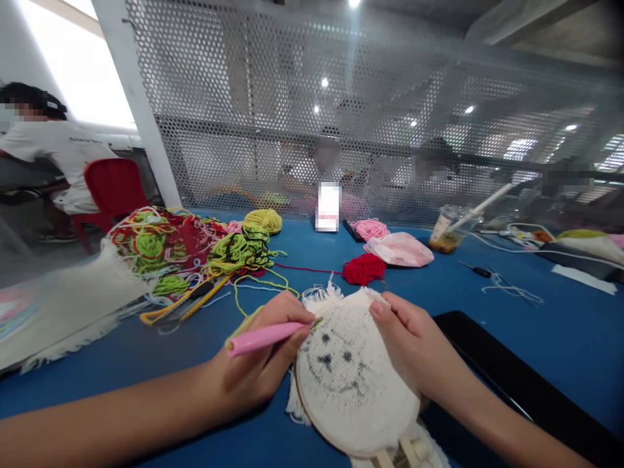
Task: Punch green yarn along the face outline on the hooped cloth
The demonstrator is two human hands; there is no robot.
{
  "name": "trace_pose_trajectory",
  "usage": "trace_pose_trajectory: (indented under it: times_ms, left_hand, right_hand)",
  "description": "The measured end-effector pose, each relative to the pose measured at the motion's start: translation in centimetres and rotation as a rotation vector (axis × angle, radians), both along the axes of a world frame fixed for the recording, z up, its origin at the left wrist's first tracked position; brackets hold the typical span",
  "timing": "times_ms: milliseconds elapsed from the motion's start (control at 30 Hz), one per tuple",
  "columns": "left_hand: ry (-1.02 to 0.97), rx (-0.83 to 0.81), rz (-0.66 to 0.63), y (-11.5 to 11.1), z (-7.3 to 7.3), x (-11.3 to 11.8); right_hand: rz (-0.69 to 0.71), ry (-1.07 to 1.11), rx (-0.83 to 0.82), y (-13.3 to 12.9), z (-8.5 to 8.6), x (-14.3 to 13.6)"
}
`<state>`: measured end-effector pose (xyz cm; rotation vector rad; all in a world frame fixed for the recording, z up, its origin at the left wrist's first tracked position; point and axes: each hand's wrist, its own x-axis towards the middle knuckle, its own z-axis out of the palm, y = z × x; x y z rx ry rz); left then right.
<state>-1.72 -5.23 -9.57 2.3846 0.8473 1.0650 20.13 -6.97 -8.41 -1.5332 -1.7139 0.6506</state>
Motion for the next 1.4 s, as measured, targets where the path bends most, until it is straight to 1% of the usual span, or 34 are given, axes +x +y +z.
trace_pose_trajectory:
  times_ms: [100, 167, 267, 367, 500, 567, 733, 867, 1000, 1100, 1300, 1400]
  left_hand:
    - [0.053, -0.024, 0.000, 0.2, -0.1, 0.6]
    - [0.068, -0.039, -0.001, 0.2, 0.1, 0.8]
    - [0.049, -0.066, -0.001, 0.1, 0.4, 0.6]
    - [0.000, -0.074, 0.044, -0.1, 0.6, 0.1]
    - [-0.064, -0.044, 0.073, -0.2, 0.2, -0.6]
    - [-0.092, -0.055, 0.075, -0.1, -0.1, -0.7]
    - [-0.098, -0.089, 0.050, -0.1, -0.1, -0.7]
    - [-0.062, -0.041, 0.044, -0.1, 0.2, -0.4]
    - [-0.043, 0.029, 0.004, 0.0, 0.0, 0.0]
    - [-0.021, 0.042, -0.005, 0.1, -0.2, 0.4]
    - [0.089, -0.028, -0.012, 0.3, 0.3, 1.2]
    - [0.026, -0.054, -0.037, 0.5, 0.5, 1.3]
  right_hand:
    - [0.013, -0.014, 0.019, -0.3, 0.7, -0.2]
    - [0.015, -0.014, 0.016, -0.4, 0.7, -0.3]
    - [-0.007, -0.007, 0.006, -0.1, 0.2, -0.2]
    - [-0.021, -0.007, 0.002, 0.1, -0.4, 0.0]
    - [-0.023, 0.002, 0.010, 0.2, -0.6, 0.1]
    - [-0.022, -0.003, 0.018, 0.2, -0.6, 0.1]
    - [-0.033, -0.014, 0.018, 0.2, -0.6, 0.1]
    - [-0.031, -0.005, 0.000, 0.1, -0.4, 0.0]
    - [-0.029, -0.018, 0.003, -0.2, 0.1, -0.2]
    - [-0.032, -0.046, 0.017, -0.5, 0.4, -0.2]
    - [-0.015, -0.083, 0.016, -0.7, 0.6, -0.4]
    - [-0.017, -0.073, 0.005, -0.3, 0.3, -0.5]
